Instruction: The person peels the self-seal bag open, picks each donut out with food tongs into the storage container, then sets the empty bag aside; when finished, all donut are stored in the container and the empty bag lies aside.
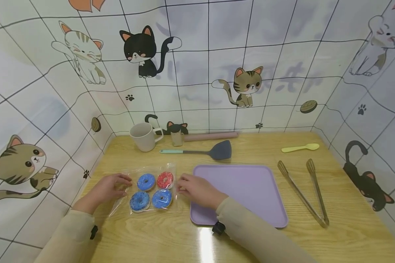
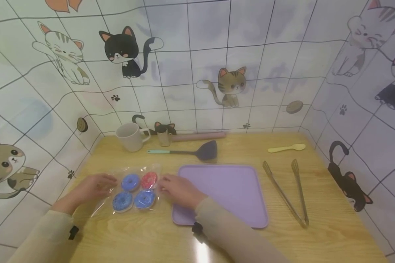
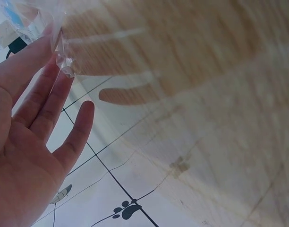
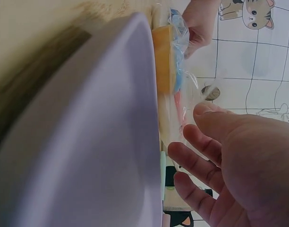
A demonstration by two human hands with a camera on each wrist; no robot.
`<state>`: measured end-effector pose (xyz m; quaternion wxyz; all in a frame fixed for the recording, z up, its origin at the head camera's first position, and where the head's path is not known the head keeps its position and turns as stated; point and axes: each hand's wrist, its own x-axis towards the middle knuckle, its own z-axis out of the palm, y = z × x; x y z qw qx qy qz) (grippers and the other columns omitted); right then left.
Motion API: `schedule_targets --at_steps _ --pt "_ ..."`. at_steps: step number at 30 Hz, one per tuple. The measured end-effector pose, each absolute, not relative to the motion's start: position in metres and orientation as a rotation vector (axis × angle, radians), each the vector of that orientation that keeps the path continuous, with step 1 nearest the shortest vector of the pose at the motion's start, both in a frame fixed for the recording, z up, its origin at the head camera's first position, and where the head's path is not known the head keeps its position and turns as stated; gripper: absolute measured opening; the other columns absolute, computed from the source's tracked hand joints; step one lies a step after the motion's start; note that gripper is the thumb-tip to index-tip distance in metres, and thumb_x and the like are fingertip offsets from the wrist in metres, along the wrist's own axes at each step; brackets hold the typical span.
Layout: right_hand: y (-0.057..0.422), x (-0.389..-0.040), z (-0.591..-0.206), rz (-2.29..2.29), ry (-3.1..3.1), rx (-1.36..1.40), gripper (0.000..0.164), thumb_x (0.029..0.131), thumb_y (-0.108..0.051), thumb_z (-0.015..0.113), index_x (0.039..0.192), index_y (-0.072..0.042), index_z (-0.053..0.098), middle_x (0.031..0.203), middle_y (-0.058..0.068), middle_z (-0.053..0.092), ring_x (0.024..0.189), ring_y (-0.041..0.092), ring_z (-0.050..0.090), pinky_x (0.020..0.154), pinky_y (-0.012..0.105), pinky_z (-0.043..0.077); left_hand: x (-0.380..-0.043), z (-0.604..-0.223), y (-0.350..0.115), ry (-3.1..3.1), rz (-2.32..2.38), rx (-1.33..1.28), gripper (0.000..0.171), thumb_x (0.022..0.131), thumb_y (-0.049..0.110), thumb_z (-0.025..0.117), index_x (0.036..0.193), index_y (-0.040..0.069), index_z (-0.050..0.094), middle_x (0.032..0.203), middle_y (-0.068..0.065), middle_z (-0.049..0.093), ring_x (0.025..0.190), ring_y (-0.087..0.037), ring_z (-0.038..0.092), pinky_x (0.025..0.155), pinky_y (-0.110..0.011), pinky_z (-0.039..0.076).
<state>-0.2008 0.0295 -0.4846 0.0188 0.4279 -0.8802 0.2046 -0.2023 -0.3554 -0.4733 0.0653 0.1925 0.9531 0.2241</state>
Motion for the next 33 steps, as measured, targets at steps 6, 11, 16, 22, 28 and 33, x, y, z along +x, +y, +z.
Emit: schedule_targets --at_steps 6,11,16,22,28,33 --pt "0.037 -0.199 -0.484 0.657 -2.729 1.307 0.009 0.104 -0.024 0.063 0.111 -0.022 0.069 0.111 -0.008 0.063 0.104 0.008 0.064 0.093 0.023 0.054 -0.202 -0.476 -0.356 2.882 0.676 0.559 0.034 0.084 0.005 0.084 0.116 0.007 0.078 0.132 -0.014 0.068 0.126 -0.044 0.060 0.100 -0.059 0.052" --pt "0.042 -0.199 -0.487 0.644 -2.709 1.310 0.006 0.104 -0.023 0.064 0.108 -0.023 0.068 0.107 -0.009 0.061 0.098 0.007 0.062 0.088 0.024 0.054 -0.202 -0.474 -0.356 2.868 0.679 0.546 0.033 0.085 0.005 0.082 0.118 0.008 0.077 0.133 -0.013 0.068 0.125 -0.043 0.061 0.098 -0.057 0.053" --pt "0.047 -0.200 -0.490 0.669 -2.706 1.294 0.005 0.103 -0.023 0.065 0.107 -0.023 0.068 0.108 -0.008 0.062 0.098 0.007 0.063 0.090 0.026 0.054 -0.201 -0.473 -0.355 2.865 0.690 0.553 0.033 0.085 0.004 0.082 0.118 0.007 0.077 0.132 -0.014 0.068 0.120 -0.041 0.064 0.095 -0.055 0.055" --pt "0.051 -0.198 -0.487 0.657 -2.737 1.268 0.005 0.104 -0.025 0.065 0.107 -0.024 0.068 0.109 -0.009 0.062 0.099 0.008 0.063 0.089 0.027 0.055 -0.201 -0.472 -0.354 2.869 0.682 0.537 0.033 0.085 0.006 0.083 0.118 0.008 0.077 0.131 -0.013 0.068 0.119 -0.041 0.064 0.094 -0.054 0.055" --pt "0.055 -0.197 -0.487 0.677 -2.742 1.251 0.006 0.104 -0.025 0.064 0.106 -0.022 0.069 0.110 -0.008 0.062 0.098 0.007 0.063 0.088 0.028 0.055 -0.201 -0.470 -0.354 2.874 0.663 0.564 0.033 0.085 0.006 0.083 0.117 0.007 0.077 0.132 -0.014 0.068 0.122 -0.043 0.062 0.096 -0.057 0.054" --pt "0.054 -0.199 -0.487 0.750 -2.773 1.193 0.004 0.102 -0.026 0.067 0.105 -0.023 0.067 0.110 -0.009 0.063 0.090 0.004 0.061 0.081 0.026 0.054 -0.200 -0.469 -0.354 2.878 0.646 0.591 0.033 0.084 0.007 0.084 0.117 0.007 0.077 0.132 -0.014 0.068 0.123 -0.044 0.061 0.098 -0.059 0.052"
